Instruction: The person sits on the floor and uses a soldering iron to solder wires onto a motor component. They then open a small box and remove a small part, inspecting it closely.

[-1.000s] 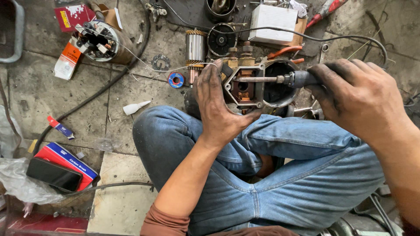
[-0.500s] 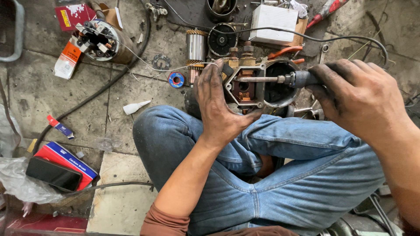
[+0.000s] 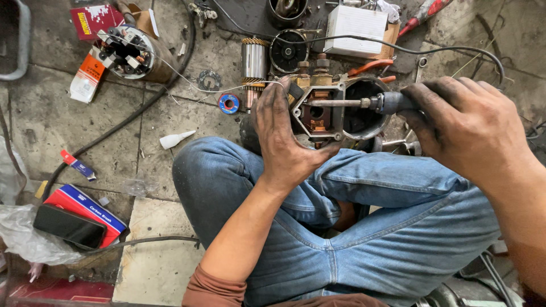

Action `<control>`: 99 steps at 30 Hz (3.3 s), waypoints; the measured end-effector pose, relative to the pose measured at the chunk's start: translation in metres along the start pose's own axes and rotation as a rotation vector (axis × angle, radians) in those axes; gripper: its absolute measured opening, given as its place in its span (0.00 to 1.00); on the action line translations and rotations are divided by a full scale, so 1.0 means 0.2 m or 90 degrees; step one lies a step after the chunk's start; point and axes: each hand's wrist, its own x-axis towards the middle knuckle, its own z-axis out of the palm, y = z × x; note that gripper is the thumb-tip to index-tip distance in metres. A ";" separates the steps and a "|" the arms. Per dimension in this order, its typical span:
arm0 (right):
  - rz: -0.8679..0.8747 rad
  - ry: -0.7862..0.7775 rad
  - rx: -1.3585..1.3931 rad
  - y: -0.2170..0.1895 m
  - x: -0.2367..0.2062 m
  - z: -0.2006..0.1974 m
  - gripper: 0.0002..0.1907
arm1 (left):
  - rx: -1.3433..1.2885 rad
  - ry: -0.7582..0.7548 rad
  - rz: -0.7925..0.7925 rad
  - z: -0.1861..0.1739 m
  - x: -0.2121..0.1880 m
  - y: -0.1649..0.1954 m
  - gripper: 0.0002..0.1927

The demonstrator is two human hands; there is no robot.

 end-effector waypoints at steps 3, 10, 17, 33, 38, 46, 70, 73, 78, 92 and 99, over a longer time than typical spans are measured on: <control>-0.002 -0.005 -0.003 0.00 0.00 0.00 0.19 | -0.007 -0.007 -0.005 0.00 0.00 0.00 0.69; 0.000 -0.002 -0.005 0.00 0.00 0.00 0.18 | -0.002 -0.014 -0.015 0.00 0.00 0.00 0.69; 0.001 0.000 -0.002 0.00 0.00 0.00 0.19 | 0.005 -0.013 -0.017 0.00 0.00 0.01 0.69; -0.001 0.002 0.006 0.00 -0.01 0.00 0.19 | 0.001 -0.014 -0.013 -0.01 0.01 0.02 0.68; -0.001 -0.004 -0.001 0.00 0.00 0.00 0.19 | -0.004 -0.010 -0.014 0.00 0.01 0.01 0.69; -0.001 0.004 -0.001 0.00 -0.01 0.00 0.20 | -0.001 -0.014 -0.011 0.00 0.01 0.01 0.68; 0.003 0.001 0.007 0.01 -0.02 0.01 0.20 | 0.002 -0.009 -0.009 0.00 0.01 0.02 0.67; 0.004 0.002 0.004 0.01 -0.02 0.01 0.20 | 0.000 -0.009 -0.010 0.00 0.01 0.02 0.67; 0.003 0.003 0.007 0.02 -0.03 0.01 0.21 | 0.001 -0.012 -0.013 -0.01 0.01 0.02 0.67; 0.003 0.003 0.016 0.02 -0.03 0.01 0.21 | 0.011 -0.019 0.002 0.01 0.00 -0.01 0.69; 0.002 0.005 0.012 0.02 -0.03 0.02 0.21 | 0.005 -0.021 -0.002 0.01 -0.01 -0.01 0.70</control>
